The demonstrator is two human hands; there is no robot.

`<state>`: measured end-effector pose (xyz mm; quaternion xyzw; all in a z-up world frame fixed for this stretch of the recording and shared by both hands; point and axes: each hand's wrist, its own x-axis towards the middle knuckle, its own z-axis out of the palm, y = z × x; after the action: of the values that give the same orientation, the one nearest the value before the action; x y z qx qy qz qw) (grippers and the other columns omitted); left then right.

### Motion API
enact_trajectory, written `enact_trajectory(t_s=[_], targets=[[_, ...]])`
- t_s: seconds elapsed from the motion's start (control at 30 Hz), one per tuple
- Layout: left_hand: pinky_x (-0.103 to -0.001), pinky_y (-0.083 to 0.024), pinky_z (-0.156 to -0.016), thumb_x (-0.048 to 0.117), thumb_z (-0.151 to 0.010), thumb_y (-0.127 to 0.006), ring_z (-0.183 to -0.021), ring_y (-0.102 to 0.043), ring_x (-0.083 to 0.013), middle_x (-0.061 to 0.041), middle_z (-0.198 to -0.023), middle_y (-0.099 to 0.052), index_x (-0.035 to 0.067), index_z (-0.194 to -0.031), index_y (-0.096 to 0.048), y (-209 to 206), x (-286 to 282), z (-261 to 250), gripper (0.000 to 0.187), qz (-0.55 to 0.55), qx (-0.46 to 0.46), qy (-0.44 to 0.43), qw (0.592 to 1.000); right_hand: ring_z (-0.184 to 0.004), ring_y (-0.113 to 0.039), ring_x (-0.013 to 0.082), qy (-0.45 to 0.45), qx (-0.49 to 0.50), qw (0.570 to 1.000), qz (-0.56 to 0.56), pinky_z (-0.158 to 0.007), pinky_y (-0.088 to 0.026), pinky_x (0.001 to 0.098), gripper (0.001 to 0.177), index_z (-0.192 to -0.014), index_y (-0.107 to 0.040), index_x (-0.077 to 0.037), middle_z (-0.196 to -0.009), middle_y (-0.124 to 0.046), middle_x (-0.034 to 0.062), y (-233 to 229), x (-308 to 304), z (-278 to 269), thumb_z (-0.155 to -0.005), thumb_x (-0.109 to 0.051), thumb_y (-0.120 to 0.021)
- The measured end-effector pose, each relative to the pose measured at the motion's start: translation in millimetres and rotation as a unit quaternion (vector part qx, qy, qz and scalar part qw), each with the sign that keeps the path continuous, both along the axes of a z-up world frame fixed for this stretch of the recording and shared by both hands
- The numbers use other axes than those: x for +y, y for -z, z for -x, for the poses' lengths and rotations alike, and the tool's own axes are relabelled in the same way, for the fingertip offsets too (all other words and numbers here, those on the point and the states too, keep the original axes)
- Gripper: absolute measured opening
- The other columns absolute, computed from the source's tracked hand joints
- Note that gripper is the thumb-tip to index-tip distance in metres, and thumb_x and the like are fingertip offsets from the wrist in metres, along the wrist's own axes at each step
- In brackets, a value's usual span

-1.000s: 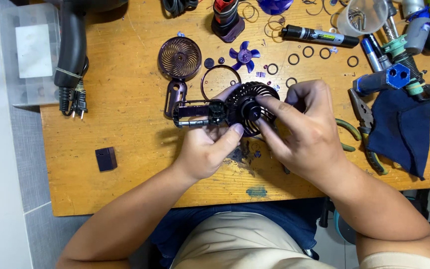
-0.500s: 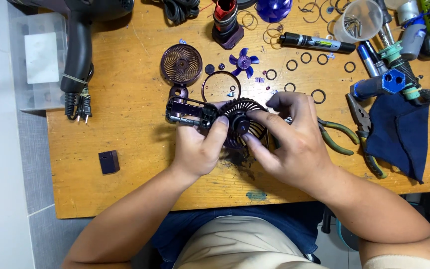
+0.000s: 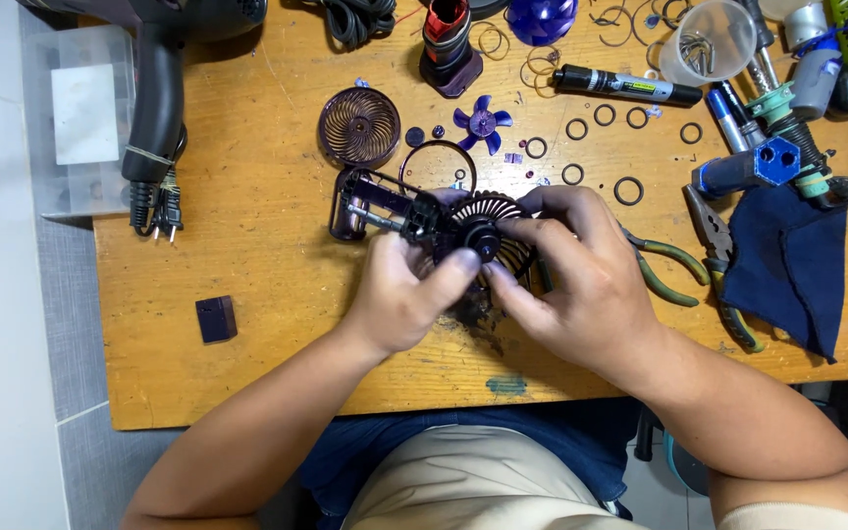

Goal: Repairing a handheld fan by assembling the motor and housing components using a screwdriver

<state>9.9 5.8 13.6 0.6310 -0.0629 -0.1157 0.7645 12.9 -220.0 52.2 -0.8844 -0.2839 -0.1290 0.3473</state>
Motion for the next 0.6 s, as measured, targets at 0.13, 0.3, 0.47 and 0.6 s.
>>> enact_trajectory(t_s=[0.13, 0.3, 0.47, 0.6], targets=[[-0.034, -0.067, -0.107, 0.014, -0.105, -0.075, -0.117, -0.079, -0.0205, -0.012, -0.125, -0.082, 0.000, -0.139, -0.069, -9.1, -5.2, 0.1, 0.037, -0.022, 0.010, -0.014, 1.000, -0.118, -0.070, 0.0458, 0.008, -0.015, 1.000, 0.001, -0.104, -0.059, 0.0519, 0.035, -0.127, -0.075, 0.007, -0.129, -0.066, 0.0308, -1.7, -0.4, -0.7, -0.103, -0.013, -0.090], [-0.042, -0.051, -0.136, 0.022, -0.116, -0.063, -0.152, -0.065, -0.0301, -0.021, -0.158, -0.070, -0.005, -0.164, -0.054, 4.0, -3.8, 0.2, 0.055, 0.004, -0.035, -0.008, 0.999, -0.121, -0.069, 0.0478, 0.010, -0.024, 0.999, 0.020, -0.106, -0.059, 0.0558, 0.041, -0.139, -0.076, 0.008, -0.133, -0.066, 0.0326, -2.2, -2.8, -1.3, -0.106, -0.014, -0.087], [-0.039, -0.065, -0.121, 0.016, -0.112, -0.070, -0.132, -0.079, -0.0256, -0.017, -0.138, -0.082, -0.003, -0.146, -0.070, -0.8, -14.6, 1.1, 0.039, -0.014, -0.002, -0.069, 0.998, -0.123, -0.067, 0.0496, 0.005, -0.045, 0.999, 0.024, -0.107, -0.057, 0.0591, 0.036, -0.139, -0.074, 0.008, -0.146, -0.068, 0.0342, 6.2, -1.1, -3.1, -0.109, -0.010, -0.087], [-0.040, -0.058, -0.130, 0.014, -0.113, -0.072, -0.139, -0.074, -0.0264, -0.017, -0.144, -0.078, -0.002, -0.148, -0.069, 3.8, -16.8, 1.0, 0.039, -0.024, -0.036, -0.108, 0.993, -0.122, -0.070, 0.0512, 0.002, -0.063, 0.998, -0.009, -0.109, -0.058, 0.0591, 0.027, -0.133, -0.076, 0.009, -0.148, -0.068, 0.0373, 8.0, 3.1, -3.8, -0.111, -0.003, -0.085]])
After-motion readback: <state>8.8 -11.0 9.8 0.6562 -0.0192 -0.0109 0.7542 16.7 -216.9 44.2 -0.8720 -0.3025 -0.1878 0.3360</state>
